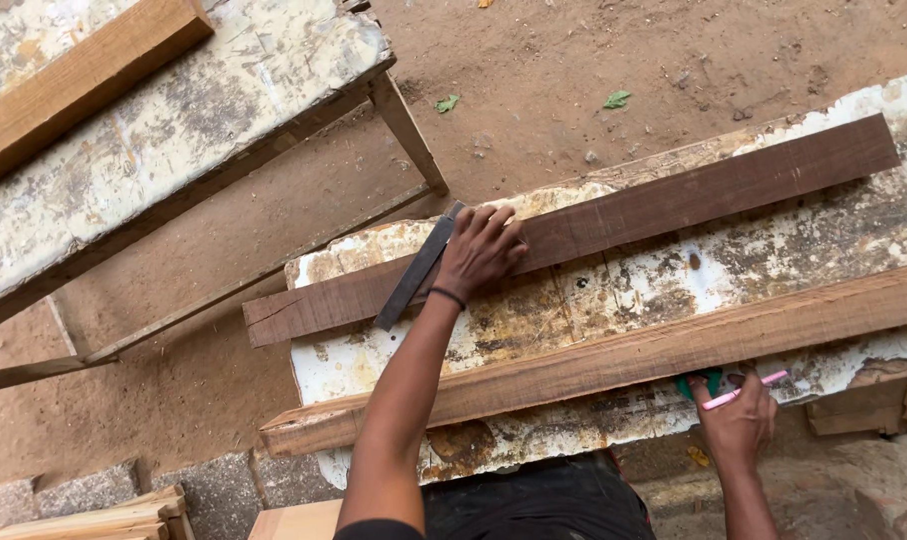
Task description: The person measures several pieces of lumber using a tape measure and marks cutting lines with a pencil and a try square.
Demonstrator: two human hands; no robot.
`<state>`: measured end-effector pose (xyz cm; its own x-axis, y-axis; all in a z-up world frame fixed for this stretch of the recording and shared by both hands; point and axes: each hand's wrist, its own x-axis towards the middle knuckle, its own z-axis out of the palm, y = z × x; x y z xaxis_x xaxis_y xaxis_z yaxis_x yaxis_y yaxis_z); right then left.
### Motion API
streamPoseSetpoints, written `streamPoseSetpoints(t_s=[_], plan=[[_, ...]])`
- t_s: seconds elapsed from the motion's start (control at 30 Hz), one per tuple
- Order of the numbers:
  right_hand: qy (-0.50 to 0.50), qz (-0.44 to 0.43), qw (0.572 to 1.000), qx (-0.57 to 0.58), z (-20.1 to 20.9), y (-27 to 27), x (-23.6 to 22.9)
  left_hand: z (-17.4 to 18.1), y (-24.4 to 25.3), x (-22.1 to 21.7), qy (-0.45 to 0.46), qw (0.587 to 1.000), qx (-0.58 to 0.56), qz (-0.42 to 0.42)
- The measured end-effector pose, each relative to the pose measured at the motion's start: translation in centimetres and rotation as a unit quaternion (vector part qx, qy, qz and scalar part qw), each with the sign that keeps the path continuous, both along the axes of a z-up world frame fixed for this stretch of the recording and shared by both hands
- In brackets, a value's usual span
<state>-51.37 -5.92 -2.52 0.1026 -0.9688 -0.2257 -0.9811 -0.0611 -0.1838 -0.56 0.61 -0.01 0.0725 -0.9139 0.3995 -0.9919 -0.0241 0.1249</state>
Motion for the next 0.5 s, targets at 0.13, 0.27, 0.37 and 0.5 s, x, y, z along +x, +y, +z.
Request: streamPoseSetpoints(t_s=[0.13,0.27,0.37,0.5], plan=[[-0.04,0.015,0.999,0.003,-0.3,0.4,0.2,0.3,3.8,-3.0,0.08,0.988,-0.091,0.096],[-0.061,0.048,0.997,-0.011,-0.2,1.7,0.9,1.8,8.7,-10.5,0.202,0.955,-0.171,0.134],[0.032,0.051,0.998,0.017,-0.2,1.0,2.8,3.2,12.3,-17.1,0.307,0.936,-0.153,0.083],[0.081,0.086,0.993,0.004,0.3,2.1,3.0,4.6,16.7,-24.2,0.39,0.921,0.0,-0.019]])
